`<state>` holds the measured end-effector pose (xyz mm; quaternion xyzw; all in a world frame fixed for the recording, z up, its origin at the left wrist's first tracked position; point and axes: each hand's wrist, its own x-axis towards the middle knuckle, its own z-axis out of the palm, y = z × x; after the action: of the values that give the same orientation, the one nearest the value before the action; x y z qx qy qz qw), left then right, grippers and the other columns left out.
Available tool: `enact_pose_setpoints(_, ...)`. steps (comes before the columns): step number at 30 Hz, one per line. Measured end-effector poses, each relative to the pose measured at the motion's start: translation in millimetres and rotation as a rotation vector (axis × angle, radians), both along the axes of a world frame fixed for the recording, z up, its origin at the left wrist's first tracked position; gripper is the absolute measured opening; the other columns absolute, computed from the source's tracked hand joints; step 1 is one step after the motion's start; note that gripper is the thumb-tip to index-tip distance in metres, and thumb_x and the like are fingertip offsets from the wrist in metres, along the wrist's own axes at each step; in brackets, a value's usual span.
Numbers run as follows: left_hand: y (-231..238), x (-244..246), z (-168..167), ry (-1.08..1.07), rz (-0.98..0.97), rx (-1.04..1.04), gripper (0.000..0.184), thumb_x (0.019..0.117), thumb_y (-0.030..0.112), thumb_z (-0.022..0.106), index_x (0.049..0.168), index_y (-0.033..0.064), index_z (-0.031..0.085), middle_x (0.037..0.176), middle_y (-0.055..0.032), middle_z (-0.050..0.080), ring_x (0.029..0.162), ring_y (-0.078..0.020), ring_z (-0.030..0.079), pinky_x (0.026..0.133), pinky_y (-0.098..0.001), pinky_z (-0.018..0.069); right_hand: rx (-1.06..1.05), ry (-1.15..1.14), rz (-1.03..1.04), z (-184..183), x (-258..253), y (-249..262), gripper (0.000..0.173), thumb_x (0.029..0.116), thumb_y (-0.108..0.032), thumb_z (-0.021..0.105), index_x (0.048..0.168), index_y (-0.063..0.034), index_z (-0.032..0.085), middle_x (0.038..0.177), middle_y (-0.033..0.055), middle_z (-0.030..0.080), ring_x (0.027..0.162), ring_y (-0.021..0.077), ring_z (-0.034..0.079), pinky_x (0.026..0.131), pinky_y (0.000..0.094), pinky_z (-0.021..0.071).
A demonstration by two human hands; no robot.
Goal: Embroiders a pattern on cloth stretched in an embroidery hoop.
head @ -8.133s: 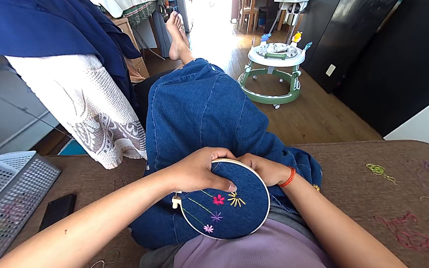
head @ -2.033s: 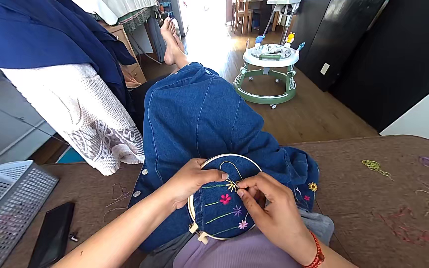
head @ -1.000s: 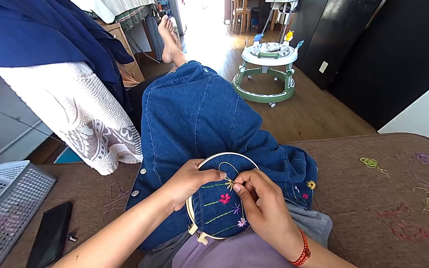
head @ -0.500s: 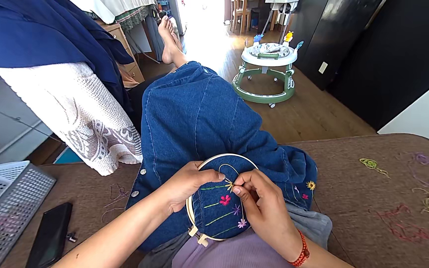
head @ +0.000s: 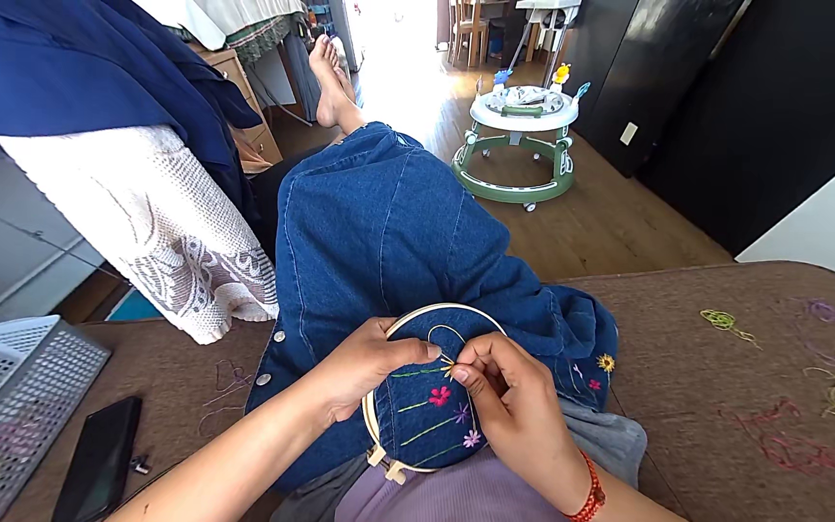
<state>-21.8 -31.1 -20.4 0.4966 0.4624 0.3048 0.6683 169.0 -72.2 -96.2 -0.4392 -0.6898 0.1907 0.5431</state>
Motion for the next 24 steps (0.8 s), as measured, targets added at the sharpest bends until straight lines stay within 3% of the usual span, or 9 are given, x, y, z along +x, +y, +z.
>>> enact_pose_setpoints(9, -0.2, 1.4, 0.3, -0.002, 0.018, -0.009, 0.009, 0.0905, 0.001, 0.067, 0.097, 0.0034, 0.073, 0.086, -0.0080, 0.075, 0.080, -0.0117, 0.073, 0.076, -0.0256, 0.0604, -0.008, -0.011, 0.013, -2.7, 2.9, -3.6, 0.013, 0.0980, -0.019, 0.060, 0.096, -0.0076, 0.067, 0.076, -0.0046, 0.059, 0.063, -0.0034, 0.052, 0.056, 0.0101, 0.0450)
enact_pose_setpoints(24, 1.5, -1.3, -0.1, 0.003, -0.028, 0.007, 0.010, 0.0916, 0.003, 0.066, 0.097, 0.0052, 0.074, 0.088, -0.0066, 0.075, 0.082, -0.0109, 0.072, 0.078, -0.0260, 0.0602, -0.024, 0.072, 0.030, -2.2, 0.5, -0.5, 0.012, 0.0957, -0.020, 0.066, 0.095, -0.0087, 0.065, 0.075, -0.0056, 0.061, 0.063, -0.0025, 0.055, 0.057, 0.0117, 0.0471)
